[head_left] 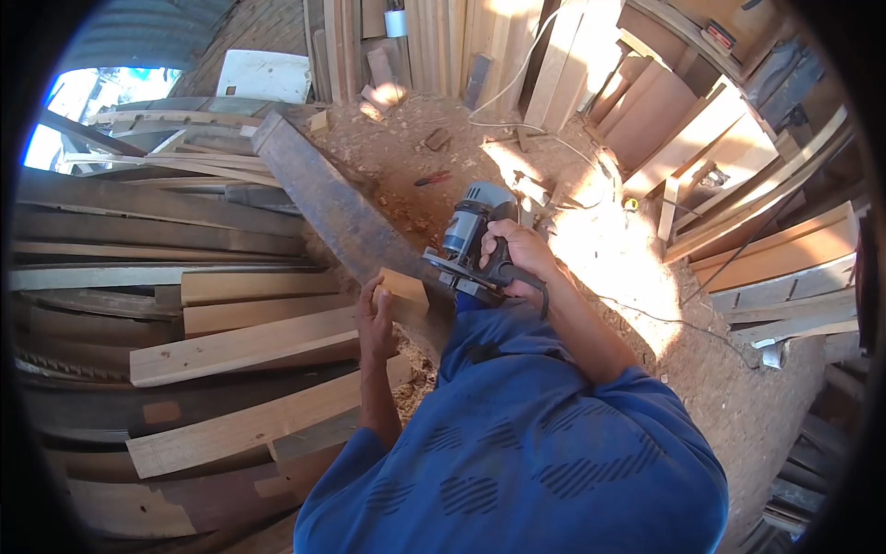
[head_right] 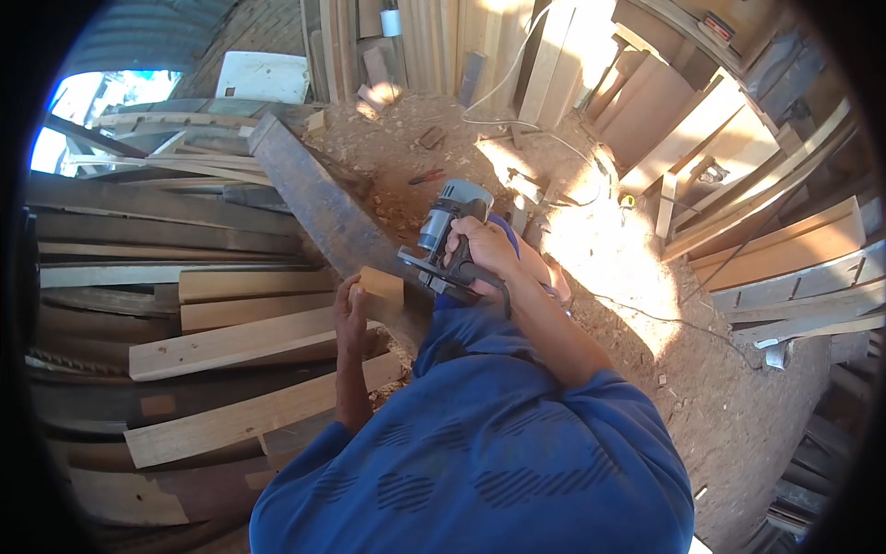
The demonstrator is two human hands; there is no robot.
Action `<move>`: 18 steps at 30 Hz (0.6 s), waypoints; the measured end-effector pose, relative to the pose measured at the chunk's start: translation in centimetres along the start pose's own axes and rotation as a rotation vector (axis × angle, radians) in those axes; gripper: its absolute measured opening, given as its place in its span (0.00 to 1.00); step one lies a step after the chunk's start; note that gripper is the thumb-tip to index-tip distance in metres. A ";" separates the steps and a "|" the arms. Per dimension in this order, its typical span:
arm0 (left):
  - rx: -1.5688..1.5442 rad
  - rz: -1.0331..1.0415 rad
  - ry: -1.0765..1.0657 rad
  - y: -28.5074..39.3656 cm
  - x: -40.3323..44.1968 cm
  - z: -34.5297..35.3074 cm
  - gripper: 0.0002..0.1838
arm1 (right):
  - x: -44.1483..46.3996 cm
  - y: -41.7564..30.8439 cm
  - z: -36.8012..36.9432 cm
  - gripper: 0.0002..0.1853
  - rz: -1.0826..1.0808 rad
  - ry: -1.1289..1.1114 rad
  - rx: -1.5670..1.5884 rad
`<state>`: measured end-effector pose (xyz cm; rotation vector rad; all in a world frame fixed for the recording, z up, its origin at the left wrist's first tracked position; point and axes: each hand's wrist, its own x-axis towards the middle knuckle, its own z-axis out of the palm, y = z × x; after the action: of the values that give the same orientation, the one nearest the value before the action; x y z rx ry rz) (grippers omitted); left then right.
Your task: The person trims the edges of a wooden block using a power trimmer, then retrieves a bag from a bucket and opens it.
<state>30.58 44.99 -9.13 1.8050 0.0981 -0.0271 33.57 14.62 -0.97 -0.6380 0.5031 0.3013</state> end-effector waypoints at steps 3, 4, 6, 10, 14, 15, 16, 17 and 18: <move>0.008 -0.007 0.004 0.5 0.1 0.1 0.18 | 0.1 -0.2 0.0 0.06 -0.012 0.001 -0.005; 0.012 -0.008 0.009 0.3 0.1 0.1 0.18 | 0.1 -0.1 -0.1 0.06 -0.016 -0.001 -0.006; 0.011 0.003 0.012 -0.3 0.2 0.0 0.18 | 0.1 -0.1 -0.1 0.06 -0.017 -0.014 -0.011; 0.049 0.052 0.016 -0.4 -0.1 -0.2 0.18 | 0.5 0.2 -0.6 0.06 -0.016 -0.031 -0.016; 0.046 0.045 0.009 0.8 -0.3 0.0 0.18 | 0.2 0.1 -0.4 0.06 -0.006 -0.033 -0.026; 0.057 0.039 0.010 0.4 -0.2 -0.1 0.18 | 0.0 0.0 -0.2 0.06 -0.007 -0.028 -0.028; 0.068 0.035 0.011 -0.4 0.0 -0.3 0.18 | -0.1 0.0 -0.1 0.06 -0.009 -0.024 -0.030; 0.079 0.030 0.012 -0.6 0.1 -0.3 0.18 | 0.0 0.0 -0.2 0.06 -0.007 -0.028 -0.027; 0.068 0.028 0.013 -0.9 0.1 -0.4 0.18 | 0.0 0.1 -0.3 0.06 -0.005 -0.032 -0.025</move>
<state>30.60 45.58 -9.89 1.8748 0.0821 0.0008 33.42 14.53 -1.20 -0.6576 0.4679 0.3132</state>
